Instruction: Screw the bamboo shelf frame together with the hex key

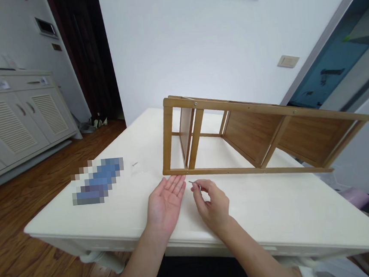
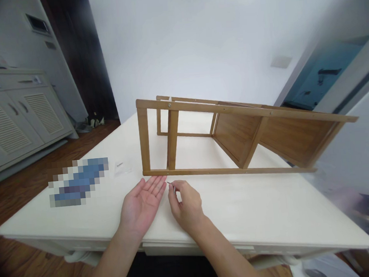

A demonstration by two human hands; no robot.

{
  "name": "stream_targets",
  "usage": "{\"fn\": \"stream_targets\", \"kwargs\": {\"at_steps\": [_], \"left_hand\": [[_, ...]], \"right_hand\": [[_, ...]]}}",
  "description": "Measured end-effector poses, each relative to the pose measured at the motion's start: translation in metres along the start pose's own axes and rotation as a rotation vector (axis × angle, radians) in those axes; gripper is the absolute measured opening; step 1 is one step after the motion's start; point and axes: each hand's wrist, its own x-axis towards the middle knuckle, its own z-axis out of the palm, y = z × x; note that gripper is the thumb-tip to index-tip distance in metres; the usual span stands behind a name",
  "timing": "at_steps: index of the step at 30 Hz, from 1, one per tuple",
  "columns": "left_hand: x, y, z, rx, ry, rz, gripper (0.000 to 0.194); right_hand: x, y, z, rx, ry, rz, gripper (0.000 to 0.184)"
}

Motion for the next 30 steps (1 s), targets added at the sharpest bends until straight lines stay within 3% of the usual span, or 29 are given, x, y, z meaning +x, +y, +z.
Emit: {"fn": "stream_targets", "kwargs": {"at_steps": [14,20,30], "left_hand": [[-0.004,0.000,0.003,0.012,0.018,0.006,0.046],[-0.002,0.001,0.002,0.002,0.021,0.004,0.045],[-0.001,0.000,-0.001,0.014,0.001,0.016,0.046]], "right_hand": [[0.001,0.006,-0.003,0.364,-0.132,0.415,0.013],[-0.002,0.007,-0.001,0.412,-0.206,0.314,0.027],[-0.005,0.012,-0.001,0.047,-0.143,-0.017,0.015]]}}
